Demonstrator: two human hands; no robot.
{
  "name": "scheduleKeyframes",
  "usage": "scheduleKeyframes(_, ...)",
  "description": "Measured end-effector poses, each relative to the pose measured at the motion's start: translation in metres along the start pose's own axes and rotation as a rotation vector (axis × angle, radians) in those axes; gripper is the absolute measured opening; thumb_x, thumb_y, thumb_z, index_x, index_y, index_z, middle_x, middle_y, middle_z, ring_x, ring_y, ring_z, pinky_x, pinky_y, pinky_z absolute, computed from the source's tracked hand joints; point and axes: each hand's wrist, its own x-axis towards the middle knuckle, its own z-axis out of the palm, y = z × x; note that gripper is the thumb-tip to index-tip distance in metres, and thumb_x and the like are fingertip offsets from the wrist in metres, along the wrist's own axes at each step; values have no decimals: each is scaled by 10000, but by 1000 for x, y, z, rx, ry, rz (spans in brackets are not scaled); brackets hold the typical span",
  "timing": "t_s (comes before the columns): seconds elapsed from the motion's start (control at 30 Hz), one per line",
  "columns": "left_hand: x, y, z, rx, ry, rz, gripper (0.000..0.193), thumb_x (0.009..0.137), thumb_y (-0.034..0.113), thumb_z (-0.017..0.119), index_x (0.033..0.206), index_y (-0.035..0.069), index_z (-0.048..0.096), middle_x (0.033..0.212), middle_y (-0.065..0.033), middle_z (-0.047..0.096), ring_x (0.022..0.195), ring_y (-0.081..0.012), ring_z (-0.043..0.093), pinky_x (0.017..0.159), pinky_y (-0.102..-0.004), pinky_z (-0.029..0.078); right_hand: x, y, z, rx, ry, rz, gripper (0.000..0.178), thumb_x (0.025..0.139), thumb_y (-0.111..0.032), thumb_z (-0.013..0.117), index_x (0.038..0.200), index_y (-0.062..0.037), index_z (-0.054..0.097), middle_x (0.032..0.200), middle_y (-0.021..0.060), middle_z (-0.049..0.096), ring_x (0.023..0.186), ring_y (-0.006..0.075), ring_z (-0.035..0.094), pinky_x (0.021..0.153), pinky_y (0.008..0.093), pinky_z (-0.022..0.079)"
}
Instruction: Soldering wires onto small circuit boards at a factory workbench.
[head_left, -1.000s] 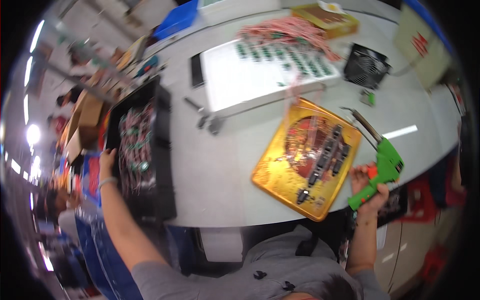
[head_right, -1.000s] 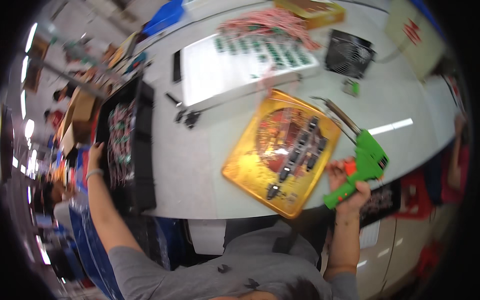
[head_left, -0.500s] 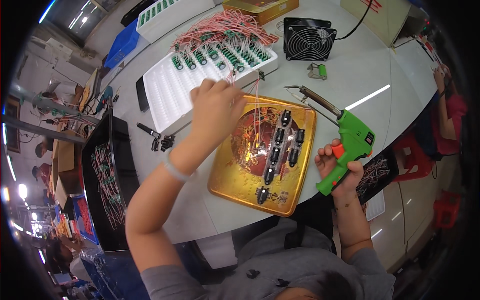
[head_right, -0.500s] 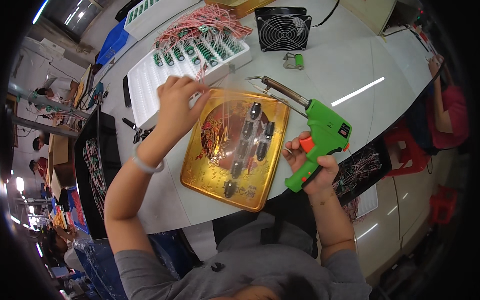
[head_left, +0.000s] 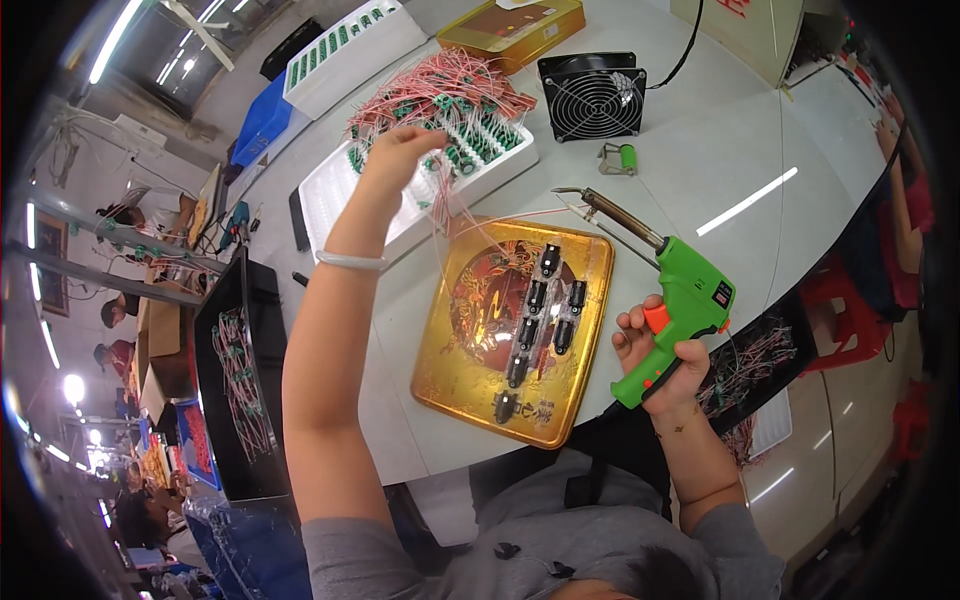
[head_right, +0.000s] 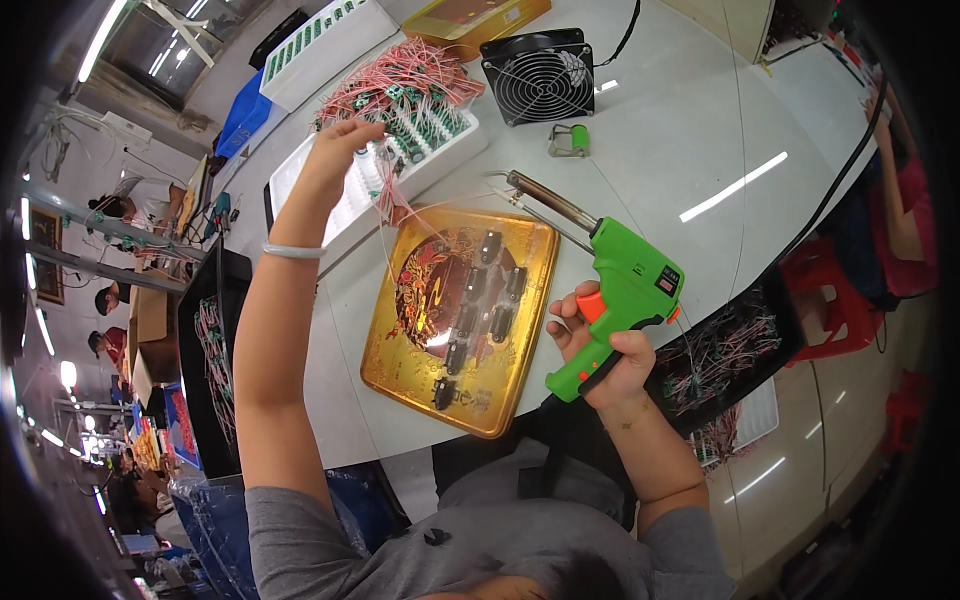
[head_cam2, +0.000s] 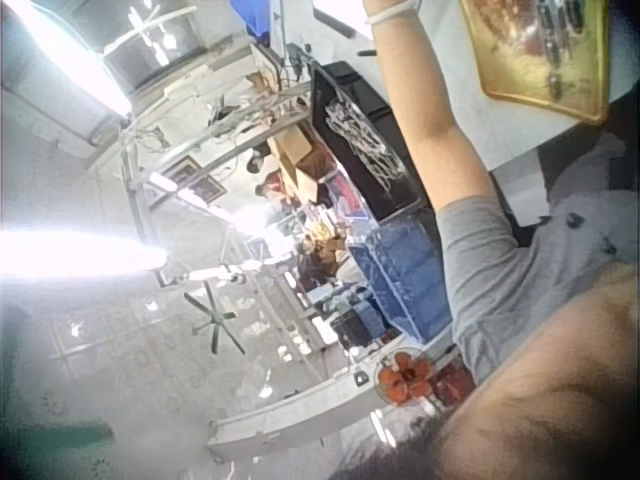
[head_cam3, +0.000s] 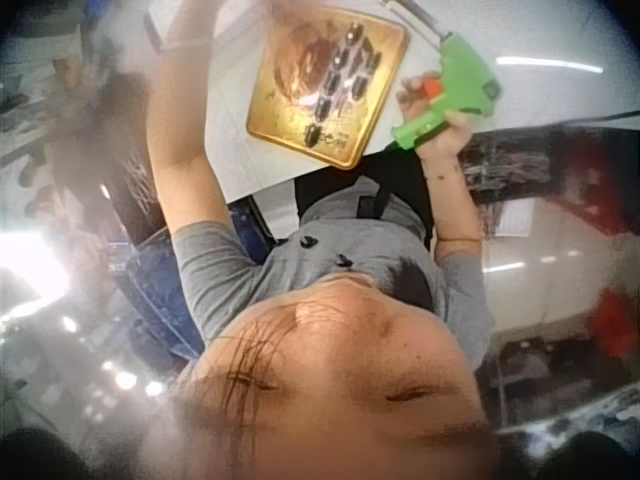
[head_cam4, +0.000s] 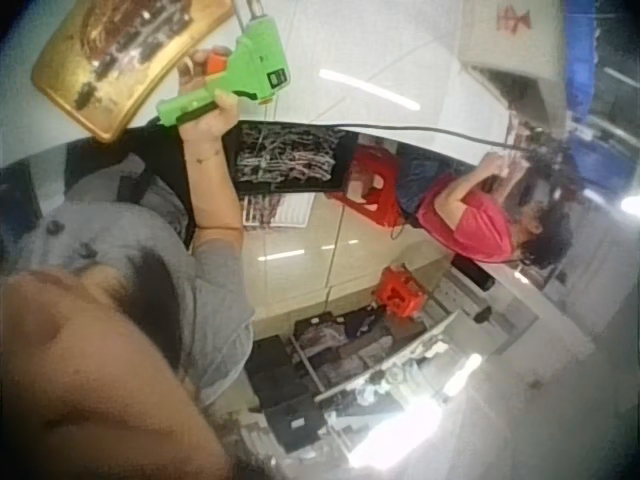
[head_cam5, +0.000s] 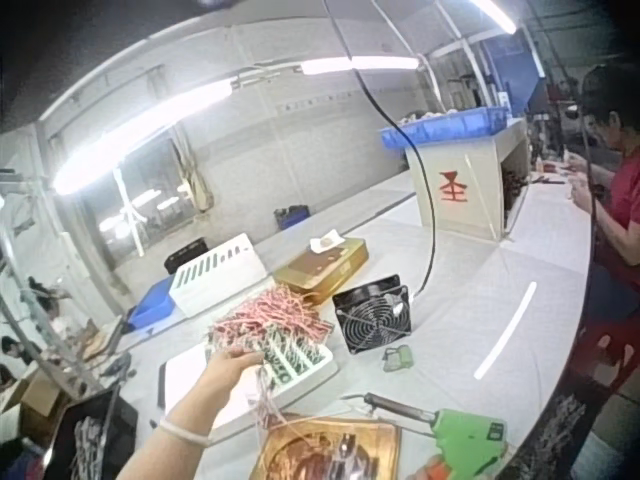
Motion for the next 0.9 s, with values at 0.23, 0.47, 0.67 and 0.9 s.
scheduleKeyframes(0.23, 9, -7, -9, -209, 162, -139, 89, 759, 216, 604, 758, 128, 602, 749, 30, 572, 723, -83, 493, 687, -263, 312, 0, -2, -2, 8, 5, -5, 515, 615, -262, 545, 1077, -46, 469, 945, 90, 524, 992, 229, 484, 870, 346, 377)
scheduleKeyframes(0.47, 36, 18, -36, -637, 124, 17, 142, 804, 125, 544, 870, 0, 536, 854, -86, 573, 829, -209, 585, 718, -282, 472, 5, 0, -1, 4, -3, -24, 527, 606, -263, 546, 1077, -45, 463, 935, 84, 519, 991, 225, 479, 864, 342, 379)
scheduleKeyframes(0.67, 1, 67, -95, -780, 231, 414, 64, 846, 111, 511, 862, 49, 511, 873, -64, 603, 852, -188, 595, 688, -288, 475, 1, 2, 0, 16, 5, -12, 525, 602, -277, 565, 1070, -63, 466, 933, 79, 523, 983, 225, 487, 855, 342, 391)
scheduleKeyframes(0.9, -125, 90, -128, -478, 39, 364, 102, 836, 121, 529, 898, 44, 503, 723, -27, 530, 585, -90, 473, 513, -191, 372, -13, -4, -4, 30, 37, 0, 515, 645, -228, 566, 1108, -46, 433, 914, 101, 521, 835, 211, 536, 636, 287, 461)
